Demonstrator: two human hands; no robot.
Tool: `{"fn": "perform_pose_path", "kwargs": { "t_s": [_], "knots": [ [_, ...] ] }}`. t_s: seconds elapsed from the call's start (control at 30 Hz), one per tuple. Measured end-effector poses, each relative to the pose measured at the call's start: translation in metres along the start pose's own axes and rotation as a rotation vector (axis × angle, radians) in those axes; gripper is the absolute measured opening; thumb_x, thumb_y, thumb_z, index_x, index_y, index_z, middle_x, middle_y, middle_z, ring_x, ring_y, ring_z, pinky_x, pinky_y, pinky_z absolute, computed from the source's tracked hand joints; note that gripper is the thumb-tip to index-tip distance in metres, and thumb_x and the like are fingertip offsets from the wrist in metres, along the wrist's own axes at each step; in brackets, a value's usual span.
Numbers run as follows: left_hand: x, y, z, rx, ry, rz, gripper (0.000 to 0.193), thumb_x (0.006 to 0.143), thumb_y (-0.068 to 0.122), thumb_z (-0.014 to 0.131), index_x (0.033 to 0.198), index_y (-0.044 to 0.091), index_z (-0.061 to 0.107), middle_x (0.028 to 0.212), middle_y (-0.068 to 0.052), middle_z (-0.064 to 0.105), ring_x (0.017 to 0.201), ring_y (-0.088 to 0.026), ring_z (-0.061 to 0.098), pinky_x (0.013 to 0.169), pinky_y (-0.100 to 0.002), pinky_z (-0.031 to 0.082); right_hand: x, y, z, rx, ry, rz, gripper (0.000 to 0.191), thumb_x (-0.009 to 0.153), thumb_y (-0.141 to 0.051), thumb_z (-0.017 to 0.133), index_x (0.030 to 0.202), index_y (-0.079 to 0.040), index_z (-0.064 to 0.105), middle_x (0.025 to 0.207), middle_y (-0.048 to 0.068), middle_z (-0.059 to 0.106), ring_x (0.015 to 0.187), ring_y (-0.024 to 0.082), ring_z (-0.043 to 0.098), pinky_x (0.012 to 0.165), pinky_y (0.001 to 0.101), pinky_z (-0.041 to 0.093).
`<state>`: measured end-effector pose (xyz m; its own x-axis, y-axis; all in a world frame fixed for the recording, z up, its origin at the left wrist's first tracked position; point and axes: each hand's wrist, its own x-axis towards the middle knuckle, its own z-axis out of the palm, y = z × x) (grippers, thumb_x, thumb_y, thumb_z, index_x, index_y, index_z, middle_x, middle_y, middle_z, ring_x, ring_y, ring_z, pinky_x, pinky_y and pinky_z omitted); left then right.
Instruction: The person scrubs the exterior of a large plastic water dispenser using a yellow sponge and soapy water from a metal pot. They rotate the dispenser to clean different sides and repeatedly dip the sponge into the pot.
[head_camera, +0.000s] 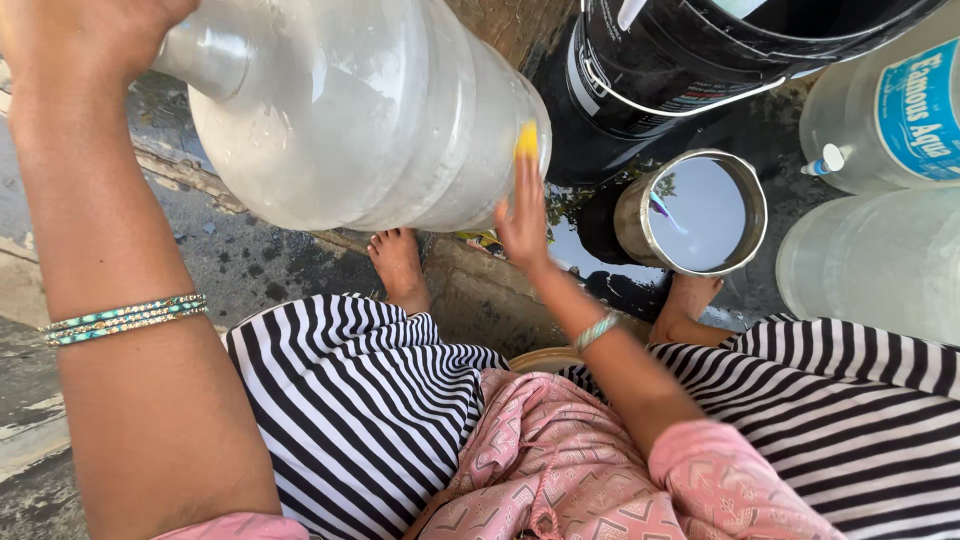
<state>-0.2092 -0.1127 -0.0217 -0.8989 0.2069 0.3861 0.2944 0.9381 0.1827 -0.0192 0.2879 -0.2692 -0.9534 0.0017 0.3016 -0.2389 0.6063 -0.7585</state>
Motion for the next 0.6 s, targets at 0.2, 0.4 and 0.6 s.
{"fn": "perform_pose_path", "kwargs": {
  "t_s": [0.2,0.4,0.6],
  "knots": [
    [-0.018,0.017,-0.031,-0.246,0.102,0.177,0.019,0.080,0.002,0.081,0.096,-0.002,0.072,0.094,-0.011,0.075,0.086,-0.022,0.073,0.072,-0.035,0.057,-0.009,-0.009,-0.003,-0.040,-0.026,0.061,0.081,0.109,-0.060,0.028,0.164,-0.001,0.021,0.172,0.023,0.019,0.162,0.038,0.009,0.132,0.0541,0.004],
    [-0.013,0.039,-0.044,-0.442,0.054,0.014,0.022,0.083,0.000,0.084,0.097,-0.002,0.068,0.100,-0.011,0.073,0.088,-0.021,0.072,0.072,-0.035,0.057,0.070,-0.017,-0.029,-0.013,-0.033,0.188,0.076,0.106,-0.058,0.023,0.158,-0.004,0.038,0.164,0.022,0.036,0.159,0.040,0.016,0.128,0.0553,0.006],
    [-0.008,0.038,-0.040,-0.436,0.076,-0.047,0.028,0.079,0.002,0.085,0.101,0.000,0.068,0.098,-0.010,0.073,0.086,-0.019,0.073,0.071,-0.034,0.058,0.044,-0.028,-0.040,-0.008,-0.002,0.118,0.075,0.108,-0.060,0.027,0.150,-0.002,0.047,0.158,0.021,0.046,0.155,0.037,0.032,0.131,0.0519,0.021]
  ]
}}
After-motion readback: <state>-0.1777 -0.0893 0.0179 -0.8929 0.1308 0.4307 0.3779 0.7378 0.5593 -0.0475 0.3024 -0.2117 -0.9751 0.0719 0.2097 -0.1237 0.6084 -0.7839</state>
